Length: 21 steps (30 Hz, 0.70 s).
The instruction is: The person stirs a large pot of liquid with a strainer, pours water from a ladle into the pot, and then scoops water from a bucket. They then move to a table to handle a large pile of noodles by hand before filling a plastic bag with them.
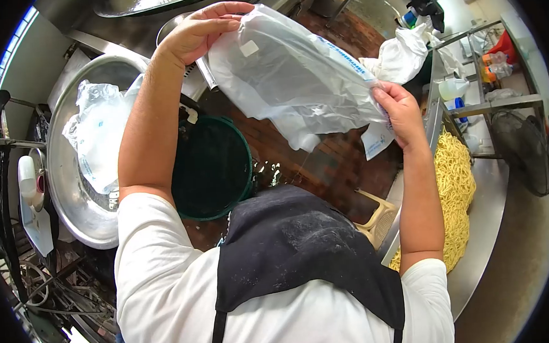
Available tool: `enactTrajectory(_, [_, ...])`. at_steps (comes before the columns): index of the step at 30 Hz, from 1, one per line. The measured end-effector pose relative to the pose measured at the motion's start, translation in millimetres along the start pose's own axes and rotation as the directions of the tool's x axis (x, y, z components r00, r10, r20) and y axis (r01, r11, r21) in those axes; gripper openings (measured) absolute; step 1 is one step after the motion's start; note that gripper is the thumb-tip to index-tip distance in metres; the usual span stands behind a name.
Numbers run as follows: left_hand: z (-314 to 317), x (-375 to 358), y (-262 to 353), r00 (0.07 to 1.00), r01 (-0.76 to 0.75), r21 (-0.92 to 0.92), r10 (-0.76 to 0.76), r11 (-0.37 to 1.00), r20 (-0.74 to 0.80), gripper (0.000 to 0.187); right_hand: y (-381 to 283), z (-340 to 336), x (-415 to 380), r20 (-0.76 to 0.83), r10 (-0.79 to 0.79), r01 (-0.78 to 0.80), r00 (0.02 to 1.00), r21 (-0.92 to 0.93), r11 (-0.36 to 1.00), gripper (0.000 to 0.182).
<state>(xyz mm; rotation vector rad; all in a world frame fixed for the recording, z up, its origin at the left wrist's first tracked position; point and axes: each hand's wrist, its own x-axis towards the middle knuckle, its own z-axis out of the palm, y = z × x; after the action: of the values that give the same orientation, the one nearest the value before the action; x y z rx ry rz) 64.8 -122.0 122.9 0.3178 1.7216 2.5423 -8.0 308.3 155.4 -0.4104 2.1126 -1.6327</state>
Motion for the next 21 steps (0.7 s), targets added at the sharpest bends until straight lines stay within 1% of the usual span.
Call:
enactTrajectory(1, [0, 1, 0, 0.999, 0.023, 0.051, -0.022, 0.998, -0.024, 0.052, -1, -4, 0, -0.012, 0.017, -0.017, 1.0, 0.024, 1.0, 0.021])
enactTrajectory(2, [-1, 1, 0, 0.999, 0.021, 0.049, -0.02, 0.999, -0.025, 0.052, -2, -8, 0, -0.024, 0.035, -0.034, 0.999, 0.049, 0.998, 0.021])
enactTrajectory(4, [-3, 2, -2, 0.995, 0.099, 0.058, -0.1, 0.993, 0.003, 0.056, -6, -11, 1, -0.03, 0.028, -0.026, 0.999, 0.044, 0.999, 0.021])
enactTrajectory(6, [-1, 9, -29, 0.987, 0.154, -0.208, -0.143, 0.966, 0.07, 0.066, -11, -12, -3, -0.022, 0.046, -0.046, 0.999, 0.018, 0.999, 0.021])
enactTrajectory(7, [1, 8, -52, 0.963, 0.27, -0.306, -0.263, 0.913, 0.065, 0.061, -8, -15, -5, -0.035, 0.053, -0.053, 0.998, 0.019, 0.998, 0.021])
enactTrajectory(8, [6, 5, -75, 0.923, 0.376, -0.395, -0.378, 0.838, 0.077, 0.056, -6, -19, -5, -0.013, 0.046, -0.046, 0.999, 0.004, 0.999, 0.022])
enactTrajectory(9, [14, 0, -93, 0.936, 0.348, -0.444, -0.336, 0.826, 0.109, 0.055, -3, -25, -4, 0.004, 0.034, -0.034, 0.999, -0.011, 0.999, 0.022])
enactTrajectory(10, [25, -7, -106, 0.943, 0.33, -0.492, -0.299, 0.805, 0.143, 0.054, 1, -30, -5, -0.026, 0.037, -0.037, 0.999, -0.008, 0.999, 0.022])
enactTrajectory(11, [34, -10, -109, 0.949, 0.316, -0.491, -0.259, 0.812, 0.181, 0.048, 9, -35, -10, -0.058, 0.004, -0.008, 0.998, -0.058, 0.998, 0.023])
enactTrajectory(12, [41, -10, -110, 0.953, 0.293, -0.402, -0.232, 0.868, 0.195, 0.041, 17, -39, -16, -0.085, -0.022, 0.013, 0.996, -0.111, 0.994, 0.023])
enactTrajectory(13, [47, -8, -111, 0.945, 0.322, -0.379, -0.271, 0.867, 0.184, 0.039, 25, -44, -24, -0.099, 0.005, -0.012, 0.995, -0.074, 0.997, 0.029])
enactTrajectory(14, [52, -8, -113, 0.938, 0.345, -0.357, -0.306, 0.868, 0.163, 0.037, 30, -48, -36, -0.113, 0.022, -0.03, 0.993, -0.071, 0.997, 0.029])
enactTrajectory(15, [56, -7, -113, 0.934, 0.357, -0.362, -0.317, 0.861, 0.167, 0.037, 32, -50, -53, -0.199, -0.045, -0.003, 0.979, -0.235, 0.972, 0.034])
enactTrajectory(16, [59, -6, -112, 0.929, 0.37, -0.315, -0.344, 0.874, 0.137, 0.039, 34, -51, -71, -0.265, -0.127, 0.013, 0.956, -0.393, 0.919, 0.039])
enactTrajectory(17, [61, -4, -111, 0.923, 0.385, -0.265, -0.37, 0.884, 0.104, 0.04, 35, -55, -96, -0.289, -0.143, -0.011, 0.947, -0.474, 0.88, 0.042])
enactTrajectory(18, [63, -2, -109, 0.919, 0.394, -0.266, -0.382, 0.879, 0.1, 0.04, 34, -61, -128, -0.309, -0.159, -0.04, 0.938, -0.55, 0.834, 0.045])
enactTrajectory(19, [67, 0, -108, 0.91, 0.415, -0.251, -0.406, 0.875, 0.089, 0.039, 28, -70, -165, -0.303, 0.04, -0.215, 0.952, -0.573, 0.791, 0.041])
enactTrajectory(20, [70, 1, -112, 0.9, 0.436, -0.236, -0.429, 0.869, 0.081, 0.038, 22, -76, -199, -0.285, 0.41, -0.499, 0.867, -0.521, 0.692, 0.034])
enactTrajectory(21, [71, 5, -122, 0.9, 0.432, -0.266, -0.432, 0.862, 0.061, 0.039, 28, -82, -241, -0.12, 0.629, -0.622, 0.768, -0.373, 0.688, 0.029])
